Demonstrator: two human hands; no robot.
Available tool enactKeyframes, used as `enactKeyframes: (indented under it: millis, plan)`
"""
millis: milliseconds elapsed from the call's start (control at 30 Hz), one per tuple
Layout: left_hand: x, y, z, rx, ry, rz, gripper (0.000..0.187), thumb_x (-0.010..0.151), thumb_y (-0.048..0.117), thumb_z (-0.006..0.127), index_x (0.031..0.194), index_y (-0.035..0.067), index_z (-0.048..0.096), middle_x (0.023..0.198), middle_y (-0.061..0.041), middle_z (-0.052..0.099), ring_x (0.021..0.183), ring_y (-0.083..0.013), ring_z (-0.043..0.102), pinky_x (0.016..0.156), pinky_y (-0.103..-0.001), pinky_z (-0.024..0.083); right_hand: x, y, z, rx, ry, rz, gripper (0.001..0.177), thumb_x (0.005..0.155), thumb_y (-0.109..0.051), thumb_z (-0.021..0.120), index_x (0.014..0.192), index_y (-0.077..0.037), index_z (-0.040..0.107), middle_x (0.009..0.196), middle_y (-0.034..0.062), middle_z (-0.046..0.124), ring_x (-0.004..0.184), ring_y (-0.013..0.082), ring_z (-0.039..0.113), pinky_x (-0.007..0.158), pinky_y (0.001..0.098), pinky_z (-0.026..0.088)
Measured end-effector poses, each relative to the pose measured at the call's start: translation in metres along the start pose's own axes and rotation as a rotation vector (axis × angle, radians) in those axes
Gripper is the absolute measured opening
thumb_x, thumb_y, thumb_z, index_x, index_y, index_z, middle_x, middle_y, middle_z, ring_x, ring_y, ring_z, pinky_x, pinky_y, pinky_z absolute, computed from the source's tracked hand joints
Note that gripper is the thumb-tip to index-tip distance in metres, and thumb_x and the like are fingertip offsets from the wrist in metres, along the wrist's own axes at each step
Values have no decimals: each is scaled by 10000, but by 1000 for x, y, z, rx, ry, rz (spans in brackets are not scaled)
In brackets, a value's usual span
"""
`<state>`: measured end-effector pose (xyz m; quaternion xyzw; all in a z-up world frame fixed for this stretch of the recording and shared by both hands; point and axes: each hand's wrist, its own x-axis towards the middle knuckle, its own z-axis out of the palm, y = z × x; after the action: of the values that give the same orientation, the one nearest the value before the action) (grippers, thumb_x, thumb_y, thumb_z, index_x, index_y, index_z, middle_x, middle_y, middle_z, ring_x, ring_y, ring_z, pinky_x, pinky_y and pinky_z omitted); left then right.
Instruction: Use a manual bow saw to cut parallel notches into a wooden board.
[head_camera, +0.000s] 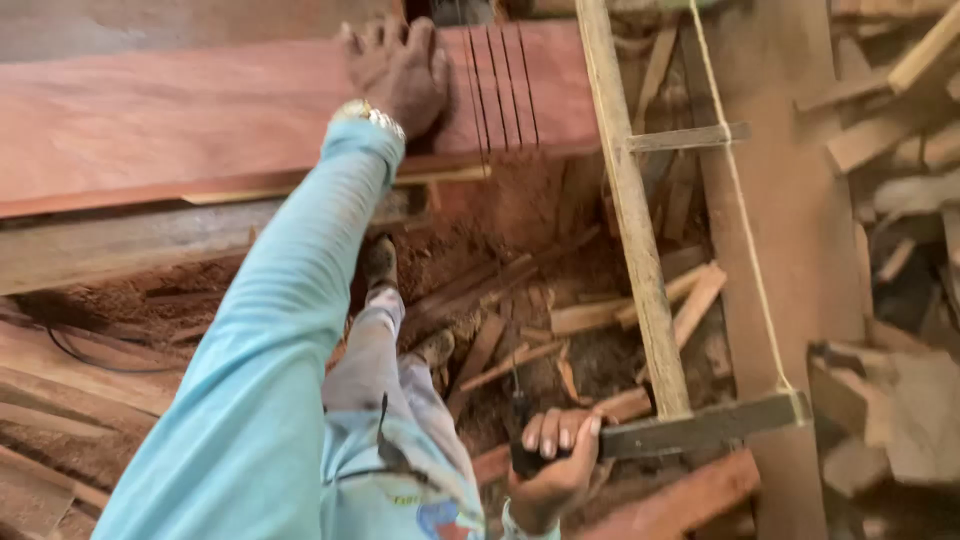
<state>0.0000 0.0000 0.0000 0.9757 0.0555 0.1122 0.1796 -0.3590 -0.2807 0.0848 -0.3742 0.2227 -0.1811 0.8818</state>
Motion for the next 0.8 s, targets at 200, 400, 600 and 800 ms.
enactKeyframes:
  millis: [200,400,600,800]
  plan:
    - [0,-8,9,-13,-6,44,409,1040,396,501,1353,143,576,1322,-248,570,1281,-463,464,1101,-682,158,101,85,106,41,-115,-99,83,1060,-155,589,987,-135,555,696,-22,533,509,87,486,443,290,481]
    - [-1,-4,-4,-54,-84,7,424,1044,399,489,1383,154,559,1326,-219,565,1296,-439,460,1146,-666,152,51,18,83,9,-216,-107,70,1100,-114,573,1164,-86,566,756,-20,499,596,94,479,510,309,471]
    - [0,-5,6,-33,22,48,359,1046,367,538,1311,133,596,1352,-201,565,1265,-430,483,1111,-688,181,-26,-30,56,-259,187,-68,103,1043,-124,489,1125,-118,550,700,-30,421,533,106,407,449,284,409]
    - [-4,-3,3,-9,10,54,412,1047,379,534,1376,135,574,1306,-190,577,1282,-422,468,1134,-685,168,96,92,42,-49,-96,-98,155,1151,-123,579,1001,-105,545,705,-9,472,505,96,413,428,310,413]
